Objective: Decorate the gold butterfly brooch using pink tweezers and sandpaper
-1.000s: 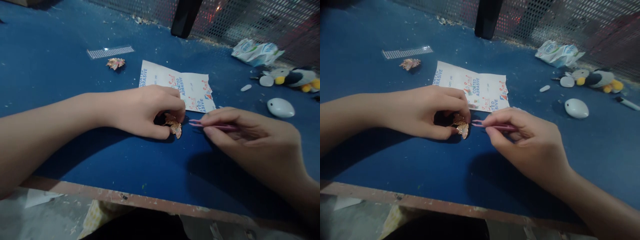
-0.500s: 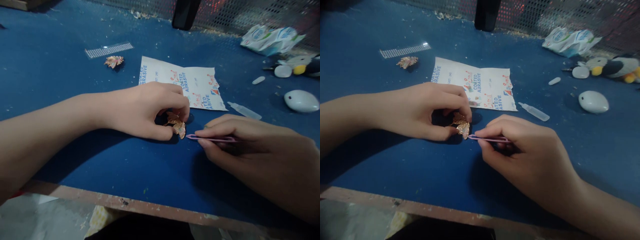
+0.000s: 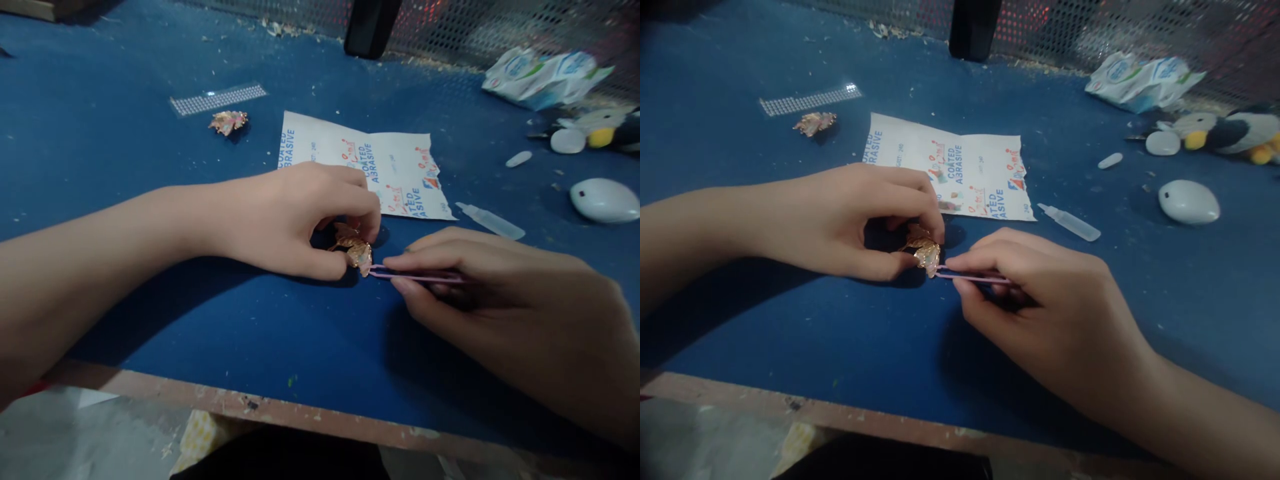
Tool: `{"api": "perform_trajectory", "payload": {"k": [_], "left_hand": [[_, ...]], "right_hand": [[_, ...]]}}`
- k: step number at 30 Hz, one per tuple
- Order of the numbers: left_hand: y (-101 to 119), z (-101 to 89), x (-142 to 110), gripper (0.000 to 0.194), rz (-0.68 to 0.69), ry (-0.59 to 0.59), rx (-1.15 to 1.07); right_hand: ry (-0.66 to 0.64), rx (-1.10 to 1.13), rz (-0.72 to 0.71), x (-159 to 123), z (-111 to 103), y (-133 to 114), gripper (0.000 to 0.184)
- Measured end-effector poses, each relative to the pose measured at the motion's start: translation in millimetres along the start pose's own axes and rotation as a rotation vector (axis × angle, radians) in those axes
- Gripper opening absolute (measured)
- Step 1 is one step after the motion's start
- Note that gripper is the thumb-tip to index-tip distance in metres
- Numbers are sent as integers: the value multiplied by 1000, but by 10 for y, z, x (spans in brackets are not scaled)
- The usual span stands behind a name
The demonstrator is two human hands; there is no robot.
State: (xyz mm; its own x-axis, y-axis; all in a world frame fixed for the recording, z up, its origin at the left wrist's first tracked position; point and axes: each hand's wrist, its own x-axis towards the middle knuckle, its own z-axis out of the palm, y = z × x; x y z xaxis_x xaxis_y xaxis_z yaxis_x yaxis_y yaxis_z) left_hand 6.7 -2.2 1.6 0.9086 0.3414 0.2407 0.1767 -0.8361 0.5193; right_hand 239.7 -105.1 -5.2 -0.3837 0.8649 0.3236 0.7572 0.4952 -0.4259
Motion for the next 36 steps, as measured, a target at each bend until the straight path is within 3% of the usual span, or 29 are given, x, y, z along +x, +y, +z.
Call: {"api": "perform_trajectory", "payload": {"k": [36], "left_hand": [[-8,1,-7,16,-7,-2,-2]], "right_hand": [[-27,-62,-64,14,-38,6,20]]}}
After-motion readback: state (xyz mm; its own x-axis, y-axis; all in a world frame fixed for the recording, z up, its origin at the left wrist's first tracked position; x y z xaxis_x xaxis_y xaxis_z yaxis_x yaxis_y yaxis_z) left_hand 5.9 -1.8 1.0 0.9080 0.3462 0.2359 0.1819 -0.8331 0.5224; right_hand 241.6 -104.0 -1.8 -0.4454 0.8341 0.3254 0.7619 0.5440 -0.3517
